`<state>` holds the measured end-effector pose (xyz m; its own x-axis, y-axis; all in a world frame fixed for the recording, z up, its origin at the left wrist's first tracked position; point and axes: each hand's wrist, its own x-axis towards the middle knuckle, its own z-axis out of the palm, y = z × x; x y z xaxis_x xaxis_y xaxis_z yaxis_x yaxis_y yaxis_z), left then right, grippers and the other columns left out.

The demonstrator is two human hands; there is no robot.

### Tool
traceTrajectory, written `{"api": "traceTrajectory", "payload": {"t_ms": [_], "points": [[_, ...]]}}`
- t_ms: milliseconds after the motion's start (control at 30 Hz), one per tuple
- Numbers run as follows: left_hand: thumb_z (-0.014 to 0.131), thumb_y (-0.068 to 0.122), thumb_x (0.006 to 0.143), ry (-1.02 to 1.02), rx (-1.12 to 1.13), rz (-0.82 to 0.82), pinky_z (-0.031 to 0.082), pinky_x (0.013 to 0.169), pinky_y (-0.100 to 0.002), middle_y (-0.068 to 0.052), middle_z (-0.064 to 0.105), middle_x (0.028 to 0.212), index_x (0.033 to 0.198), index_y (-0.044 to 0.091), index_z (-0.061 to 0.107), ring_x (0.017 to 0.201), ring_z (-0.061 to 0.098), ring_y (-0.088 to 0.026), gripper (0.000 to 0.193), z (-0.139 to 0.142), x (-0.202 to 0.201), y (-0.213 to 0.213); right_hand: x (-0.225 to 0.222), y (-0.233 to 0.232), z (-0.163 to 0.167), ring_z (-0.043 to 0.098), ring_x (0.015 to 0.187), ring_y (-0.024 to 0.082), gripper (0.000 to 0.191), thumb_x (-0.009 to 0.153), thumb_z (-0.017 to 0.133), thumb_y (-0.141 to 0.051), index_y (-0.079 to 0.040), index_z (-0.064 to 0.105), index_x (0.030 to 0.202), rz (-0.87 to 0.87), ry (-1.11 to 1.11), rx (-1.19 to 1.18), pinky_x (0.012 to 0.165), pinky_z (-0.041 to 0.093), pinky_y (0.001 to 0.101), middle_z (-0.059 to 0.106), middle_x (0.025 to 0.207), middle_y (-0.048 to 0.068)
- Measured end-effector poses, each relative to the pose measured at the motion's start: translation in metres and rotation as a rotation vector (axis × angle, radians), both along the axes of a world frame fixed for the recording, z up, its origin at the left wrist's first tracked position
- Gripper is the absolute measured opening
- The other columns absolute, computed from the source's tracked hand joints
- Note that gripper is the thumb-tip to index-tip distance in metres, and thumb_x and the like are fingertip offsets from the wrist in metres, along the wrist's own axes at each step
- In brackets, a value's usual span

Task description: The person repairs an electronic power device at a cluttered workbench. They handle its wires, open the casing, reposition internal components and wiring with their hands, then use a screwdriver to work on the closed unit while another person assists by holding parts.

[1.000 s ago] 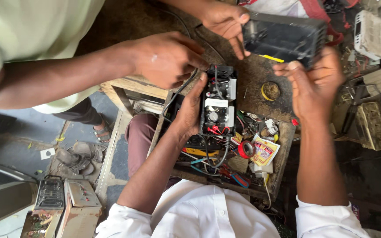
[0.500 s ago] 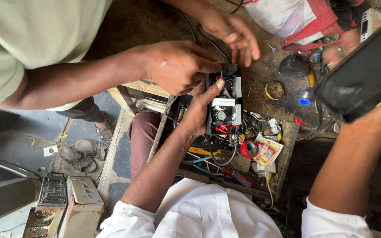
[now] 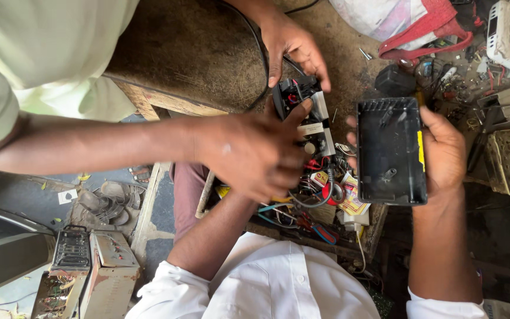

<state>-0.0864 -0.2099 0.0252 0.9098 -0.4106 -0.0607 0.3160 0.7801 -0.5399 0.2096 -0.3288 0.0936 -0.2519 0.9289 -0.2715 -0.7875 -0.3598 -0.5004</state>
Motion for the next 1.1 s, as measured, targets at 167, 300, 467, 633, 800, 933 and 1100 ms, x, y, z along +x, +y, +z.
{"api": "traceTrajectory", "payload": {"t_ms": [167, 300, 467, 633, 800, 933, 1100], "points": [[0.051, 0.035, 0.114, -0.458, 0.592, 0.025, 0.043, 0.093, -0.034, -0.004, 0.05, 0.106, 0.104, 0.01, 0.056, 0.099, 0.049, -0.019, 0.027, 0.003, -0.014, 0.04, -0.002, -0.002, 0.014, 0.057, 0.127, 0.048, 0.071, 0.109, 0.046, -0.044, 0.005, 0.04, 0.16, -0.062, -0.382, 0.037, 0.104, 0.047, 0.0636, 0.049, 0.15, 0.04], [0.053, 0.026, 0.106, -0.384, 0.623, 0.037, 0.045, 0.092, -0.034, -0.007, 0.051, 0.106, 0.107, 0.007, 0.057, 0.099, 0.052, -0.021, 0.019, 0.004, -0.019, 0.057, -0.001, -0.002, 0.018, 0.06, 0.125, 0.051, 0.07, 0.11, 0.046, -0.045, 0.006, 0.045, 0.158, -0.098, -0.37, 0.003, 0.101, 0.05, 0.0622, 0.052, 0.145, 0.04], [0.06, 0.014, 0.098, -0.633, 1.17, 0.178, 0.049, 0.088, -0.034, -0.009, 0.054, 0.102, 0.103, 0.003, 0.057, 0.097, 0.058, -0.022, 0.013, 0.058, 0.0, 0.069, -0.009, 0.0, 0.019, 0.066, 0.121, 0.04, 0.063, 0.108, 0.044, -0.036, 0.006, 0.047, 0.155, -0.097, -0.492, 0.125, 0.103, 0.055, 0.0545, 0.06, 0.141, 0.03], [0.056, 0.003, 0.095, -1.121, 2.104, 0.116, 0.051, 0.073, -0.029, -0.011, 0.062, 0.096, 0.111, -0.003, 0.06, 0.086, 0.064, -0.024, 0.017, 0.066, 0.058, 0.107, -0.023, 0.012, 0.016, 0.065, 0.096, 0.015, 0.054, 0.108, 0.054, -0.022, 0.002, 0.05, 0.156, -0.093, -0.882, 0.311, 0.083, 0.056, 0.0323, 0.065, 0.12, 0.009], [0.056, 0.005, 0.1, -0.789, 1.725, 0.189, 0.055, 0.078, -0.031, -0.01, 0.059, 0.099, 0.114, -0.005, 0.059, 0.095, 0.065, -0.022, 0.017, 0.03, 0.037, 0.105, -0.039, 0.029, 0.01, 0.062, 0.093, 0.006, 0.049, 0.108, 0.058, -0.02, 0.002, 0.053, 0.151, -0.099, -1.052, 0.349, 0.079, 0.052, 0.0232, 0.065, 0.115, 0.003], [0.054, 0.016, 0.104, -0.786, 1.602, 0.292, 0.056, 0.085, -0.033, -0.01, 0.061, 0.109, 0.123, -0.002, 0.055, 0.101, 0.066, -0.02, 0.026, 0.055, 0.035, 0.059, -0.043, 0.037, 0.011, 0.06, 0.096, 0.005, 0.048, 0.107, 0.059, -0.019, 0.003, 0.053, 0.149, -0.07, -1.071, 0.339, 0.081, 0.051, 0.0222, 0.065, 0.116, 0.002], [0.045, 0.041, 0.11, 0.307, 0.909, 1.351, 0.055, 0.096, -0.038, -0.008, 0.059, 0.123, 0.137, 0.005, 0.047, 0.111, 0.064, -0.018, 0.045, 0.002, 0.098, -0.046, -0.04, 0.039, 0.009, 0.06, 0.102, 0.006, 0.05, 0.106, 0.06, -0.019, 0.003, 0.053, 0.151, -0.066, -1.163, 0.354, 0.087, 0.05, 0.0231, 0.065, 0.12, 0.003]]}}
